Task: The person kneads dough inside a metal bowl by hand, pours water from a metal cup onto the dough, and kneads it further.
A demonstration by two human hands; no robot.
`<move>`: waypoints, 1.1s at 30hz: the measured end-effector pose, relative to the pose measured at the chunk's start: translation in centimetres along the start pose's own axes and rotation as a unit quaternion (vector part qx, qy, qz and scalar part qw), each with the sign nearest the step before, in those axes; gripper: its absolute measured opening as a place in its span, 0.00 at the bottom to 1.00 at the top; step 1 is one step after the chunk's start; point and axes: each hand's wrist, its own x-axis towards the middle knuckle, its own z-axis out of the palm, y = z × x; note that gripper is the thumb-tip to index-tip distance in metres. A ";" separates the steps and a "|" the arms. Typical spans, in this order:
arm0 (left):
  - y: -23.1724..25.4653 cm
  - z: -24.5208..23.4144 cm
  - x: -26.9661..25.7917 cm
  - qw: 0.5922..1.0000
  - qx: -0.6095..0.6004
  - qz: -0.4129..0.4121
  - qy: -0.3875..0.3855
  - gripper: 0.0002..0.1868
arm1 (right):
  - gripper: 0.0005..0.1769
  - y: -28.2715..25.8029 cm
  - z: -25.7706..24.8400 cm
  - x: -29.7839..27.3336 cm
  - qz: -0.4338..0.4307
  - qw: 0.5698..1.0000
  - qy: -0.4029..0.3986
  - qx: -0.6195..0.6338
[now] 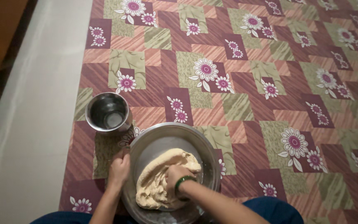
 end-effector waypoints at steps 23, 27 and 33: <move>1.0 -0.6 0.2 0.996 -0.074 0.041 -0.017 0.23 | 0.07 5.7 1.8 -1.6 0.014 0.918 0.270 0.289; 1.1 -0.6 0.2 0.995 -0.080 0.048 -0.015 0.24 | 0.04 3.5 1.3 -1.3 -0.092 0.936 0.318 0.120; 1.4 -0.4 0.3 0.996 -0.066 0.050 -0.016 0.24 | 0.07 2.1 -1.2 4.1 -0.014 0.987 0.156 0.047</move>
